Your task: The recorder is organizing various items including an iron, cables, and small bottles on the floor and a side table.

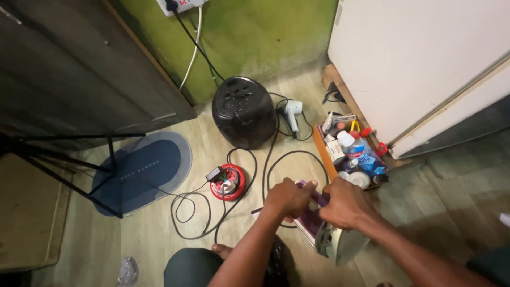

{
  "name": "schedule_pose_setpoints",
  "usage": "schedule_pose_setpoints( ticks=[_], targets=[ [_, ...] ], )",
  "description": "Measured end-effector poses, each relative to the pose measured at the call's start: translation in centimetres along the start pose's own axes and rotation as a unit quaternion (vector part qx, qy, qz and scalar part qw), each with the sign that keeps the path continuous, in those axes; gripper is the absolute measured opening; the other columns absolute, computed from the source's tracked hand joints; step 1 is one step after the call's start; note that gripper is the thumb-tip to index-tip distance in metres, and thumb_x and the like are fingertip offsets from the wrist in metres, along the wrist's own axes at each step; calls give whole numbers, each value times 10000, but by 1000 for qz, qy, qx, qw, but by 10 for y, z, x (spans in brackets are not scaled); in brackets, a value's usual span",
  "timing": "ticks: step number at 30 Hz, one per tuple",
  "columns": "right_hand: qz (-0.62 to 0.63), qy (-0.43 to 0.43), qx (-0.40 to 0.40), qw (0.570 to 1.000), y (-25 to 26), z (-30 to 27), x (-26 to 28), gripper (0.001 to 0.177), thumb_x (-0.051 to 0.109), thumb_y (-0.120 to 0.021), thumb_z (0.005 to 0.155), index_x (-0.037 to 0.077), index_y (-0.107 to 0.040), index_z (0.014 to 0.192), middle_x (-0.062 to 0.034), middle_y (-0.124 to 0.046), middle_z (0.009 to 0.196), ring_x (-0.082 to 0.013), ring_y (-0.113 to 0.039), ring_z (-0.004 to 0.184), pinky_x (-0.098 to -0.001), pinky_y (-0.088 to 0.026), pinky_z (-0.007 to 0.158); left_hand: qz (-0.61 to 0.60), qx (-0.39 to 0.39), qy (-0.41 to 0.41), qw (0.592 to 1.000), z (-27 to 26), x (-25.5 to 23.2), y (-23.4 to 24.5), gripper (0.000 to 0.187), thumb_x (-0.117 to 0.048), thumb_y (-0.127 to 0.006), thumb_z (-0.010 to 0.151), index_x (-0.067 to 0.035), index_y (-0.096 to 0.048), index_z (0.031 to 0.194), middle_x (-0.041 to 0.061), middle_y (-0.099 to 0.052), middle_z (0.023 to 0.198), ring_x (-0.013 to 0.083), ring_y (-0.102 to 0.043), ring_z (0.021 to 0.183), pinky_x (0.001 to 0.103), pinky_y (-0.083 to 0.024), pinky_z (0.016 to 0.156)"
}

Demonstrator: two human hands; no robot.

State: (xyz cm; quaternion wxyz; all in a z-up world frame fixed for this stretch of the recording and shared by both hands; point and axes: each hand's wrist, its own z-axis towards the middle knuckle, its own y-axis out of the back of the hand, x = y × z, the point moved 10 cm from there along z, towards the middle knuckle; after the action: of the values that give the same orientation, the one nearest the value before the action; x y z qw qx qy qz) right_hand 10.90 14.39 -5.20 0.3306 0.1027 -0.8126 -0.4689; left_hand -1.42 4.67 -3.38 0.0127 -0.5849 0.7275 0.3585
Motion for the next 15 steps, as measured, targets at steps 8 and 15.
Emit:
schedule_pose_setpoints(
  ticks=[8,15],
  targets=[
    [-45,55,33,997,-4,-23,41,435,282,-733,669,51,-705,1036,-126,-594,1098,-338,-652,1027,-479,-570,869,-176,-64,30,982,34,33,7,1050,-614,-701,854,202,-241,1329,248,-753,878,279,-730,594,317,-608,526],
    [-67,164,65,982,-56,-34,45,499,473,-681,861,36,-655,1101,-123,-511,1170,-354,-545,1134,-501,-543,871,-172,-57,96,979,94,98,-45,1047,-317,-813,765,212,-155,1385,219,-760,908,288,-777,657,352,-651,574]
  ],
)
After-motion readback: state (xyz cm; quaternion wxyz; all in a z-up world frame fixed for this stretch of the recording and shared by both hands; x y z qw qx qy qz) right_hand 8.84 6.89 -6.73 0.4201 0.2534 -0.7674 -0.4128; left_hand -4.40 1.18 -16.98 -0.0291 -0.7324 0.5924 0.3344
